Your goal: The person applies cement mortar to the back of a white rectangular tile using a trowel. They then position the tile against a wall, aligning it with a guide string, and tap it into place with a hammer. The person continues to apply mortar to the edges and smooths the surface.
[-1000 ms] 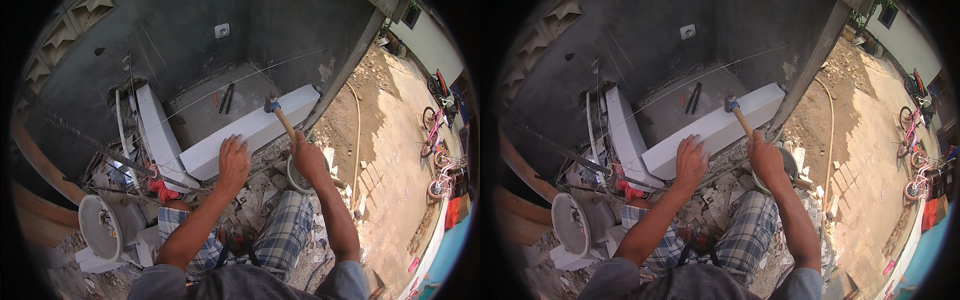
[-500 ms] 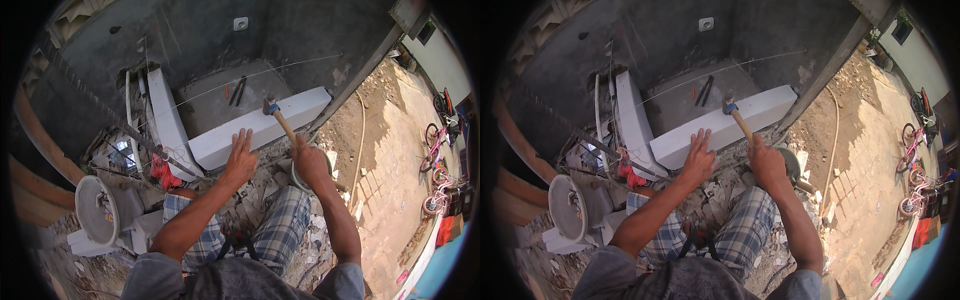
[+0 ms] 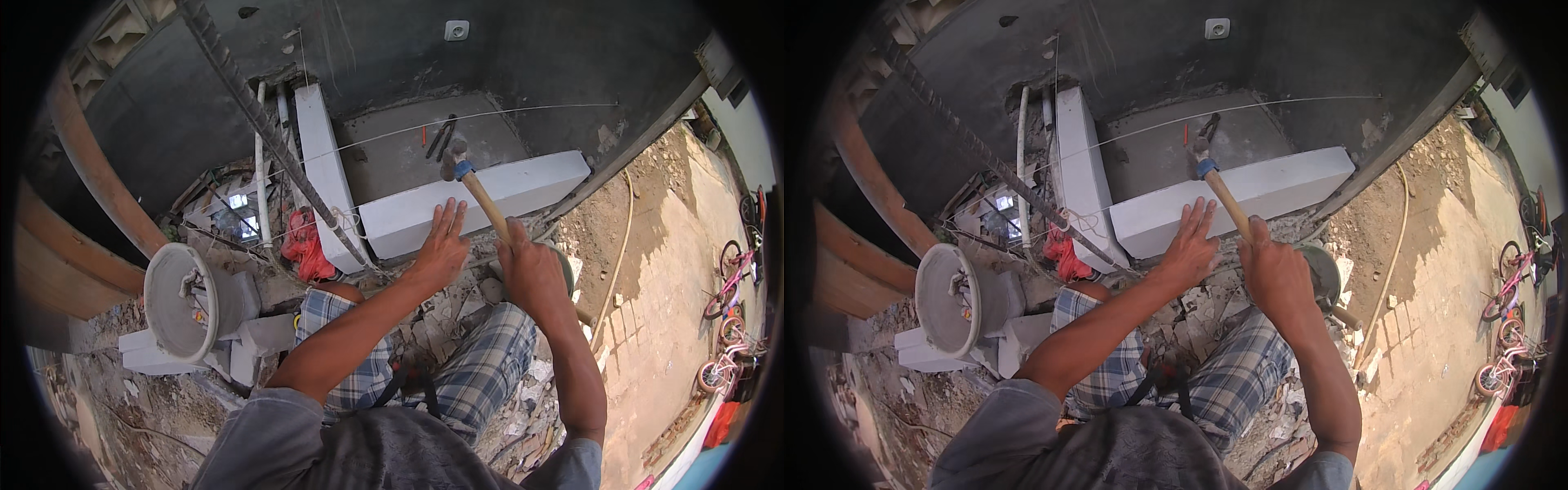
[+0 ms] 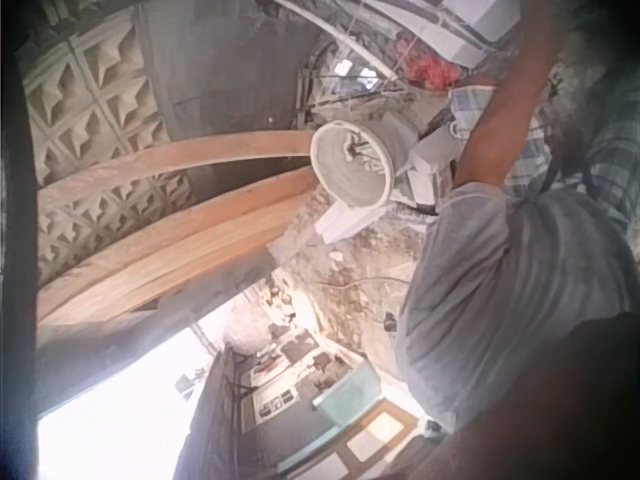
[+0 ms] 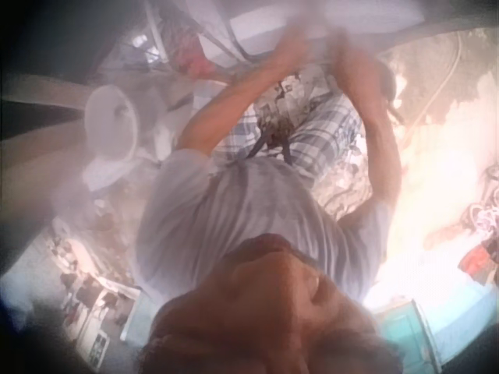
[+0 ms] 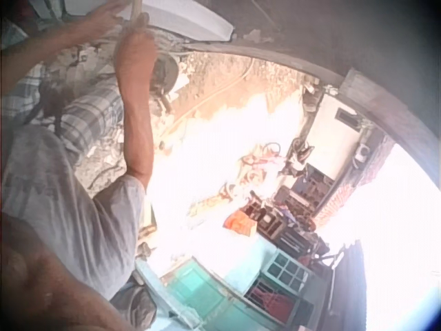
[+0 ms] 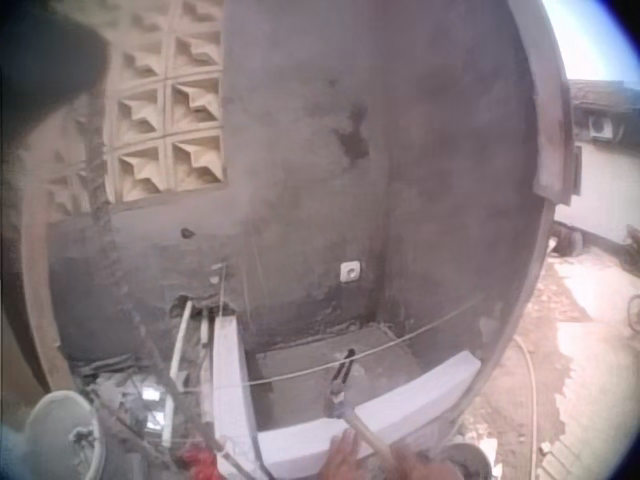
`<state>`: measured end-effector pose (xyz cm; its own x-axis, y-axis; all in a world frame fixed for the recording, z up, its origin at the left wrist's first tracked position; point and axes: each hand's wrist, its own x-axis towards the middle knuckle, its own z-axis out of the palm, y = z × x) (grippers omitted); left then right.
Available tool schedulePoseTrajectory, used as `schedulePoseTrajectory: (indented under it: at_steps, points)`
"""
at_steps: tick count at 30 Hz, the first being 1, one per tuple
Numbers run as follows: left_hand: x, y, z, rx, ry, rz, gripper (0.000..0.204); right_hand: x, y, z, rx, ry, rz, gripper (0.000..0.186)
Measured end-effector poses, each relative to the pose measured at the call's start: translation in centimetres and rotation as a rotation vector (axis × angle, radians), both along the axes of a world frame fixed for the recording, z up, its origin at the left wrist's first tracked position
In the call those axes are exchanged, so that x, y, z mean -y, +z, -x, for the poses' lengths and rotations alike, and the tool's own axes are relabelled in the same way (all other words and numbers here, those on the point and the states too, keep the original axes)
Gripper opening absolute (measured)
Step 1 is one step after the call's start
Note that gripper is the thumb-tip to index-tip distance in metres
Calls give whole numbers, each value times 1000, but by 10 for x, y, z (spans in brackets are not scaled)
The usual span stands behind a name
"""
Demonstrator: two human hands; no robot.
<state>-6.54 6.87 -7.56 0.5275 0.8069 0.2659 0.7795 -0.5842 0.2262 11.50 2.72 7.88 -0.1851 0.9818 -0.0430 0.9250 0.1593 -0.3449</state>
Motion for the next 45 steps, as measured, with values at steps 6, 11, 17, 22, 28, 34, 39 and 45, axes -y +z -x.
schedulePoseTrajectory:
  at_steps: [6,11,17,22,28,34,39,45]
  points:
    - [-11,-34,2,202,-35,-159,28,6,-19,42,-33,193,-1,38]
    - [-4,-26,4,285,-96,-103,21,10,-26,47,-71,253,-37,35]
    - [-4,-20,4,253,-105,-84,24,11,-27,53,0,301,-29,37]
    - [-5,-17,1,229,-94,-115,27,14,-48,53,-30,303,-39,40]
    - [-3,-24,6,154,-59,-109,28,21,-41,62,-71,282,-15,39]
    - [-4,-11,-7,176,-95,-125,19,32,-33,38,-160,214,7,40]
    - [-6,-20,0,216,28,85,33,106,-12,-23,-545,-93,161,48]
    - [5,6,-7,217,37,-36,43,266,-49,-116,-884,-838,433,39]
